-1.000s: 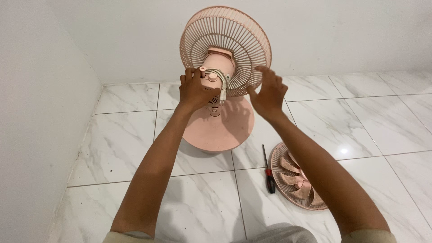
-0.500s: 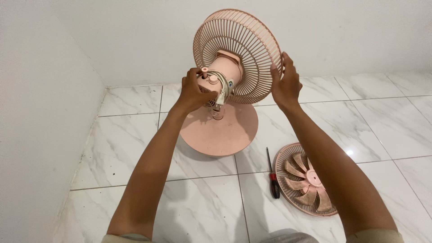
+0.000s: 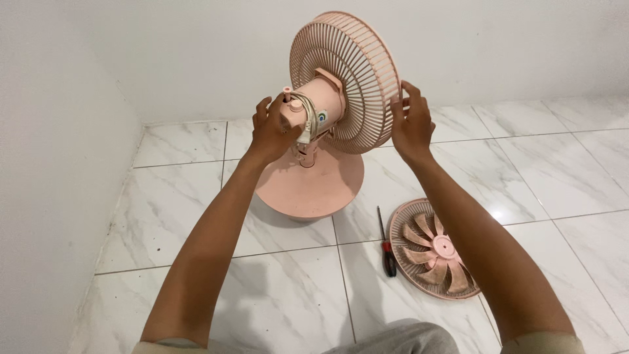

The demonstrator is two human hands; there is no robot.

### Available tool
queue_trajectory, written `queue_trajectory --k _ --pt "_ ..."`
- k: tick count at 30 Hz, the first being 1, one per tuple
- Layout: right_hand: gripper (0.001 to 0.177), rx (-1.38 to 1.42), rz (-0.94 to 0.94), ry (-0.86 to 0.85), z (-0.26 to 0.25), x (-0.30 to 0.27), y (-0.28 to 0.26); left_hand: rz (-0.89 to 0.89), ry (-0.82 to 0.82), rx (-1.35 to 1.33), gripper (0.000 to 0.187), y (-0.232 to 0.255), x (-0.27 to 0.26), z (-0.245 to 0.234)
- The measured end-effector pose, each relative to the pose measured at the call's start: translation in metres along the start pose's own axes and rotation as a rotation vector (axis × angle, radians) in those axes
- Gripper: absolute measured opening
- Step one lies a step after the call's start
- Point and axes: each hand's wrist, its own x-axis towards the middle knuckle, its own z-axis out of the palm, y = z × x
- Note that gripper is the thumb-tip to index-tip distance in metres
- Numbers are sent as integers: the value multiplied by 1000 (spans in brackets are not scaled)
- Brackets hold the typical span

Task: The person assembles a pink electric fan by attaching the front grille, inserting the fan blade, securing it with a nut, and fastening the rear grille with a screwdriver. The person works on a tiled floor with the fan base and components visible.

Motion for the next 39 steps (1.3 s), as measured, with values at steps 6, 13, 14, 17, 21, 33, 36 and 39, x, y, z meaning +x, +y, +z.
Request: queue_trajectory --k 6,13,14,17,21,33,36,39 --pt "37 89 26 -43 -7 -13 -10 -49 45 88 85 6 -10 -5" --pt "33 269 22 -62 -28 -37 -16 12 103 137 84 22 -28 -2" --pt "33 269 18 -65 -30 -41 -18 29 105 147 83 24 -31 -1" --pt "31 241 94 -118 -33 -48 -27 52 74 199 85 32 -37 2" --pt "28 265 92 -131 -38 -58 -38 118 120 174 80 46 -52 8" --pt "29 264 26 -250 -39 -87 -68 310 76 -92 62 96 -76 -11" --pt "28 315 6 -255 -33 -92 -68 249 16 -113 60 116 -82 -17" --pt "28 363 -17 -273 -27 -97 -71 191 0 -84 58 136 -87 -23"
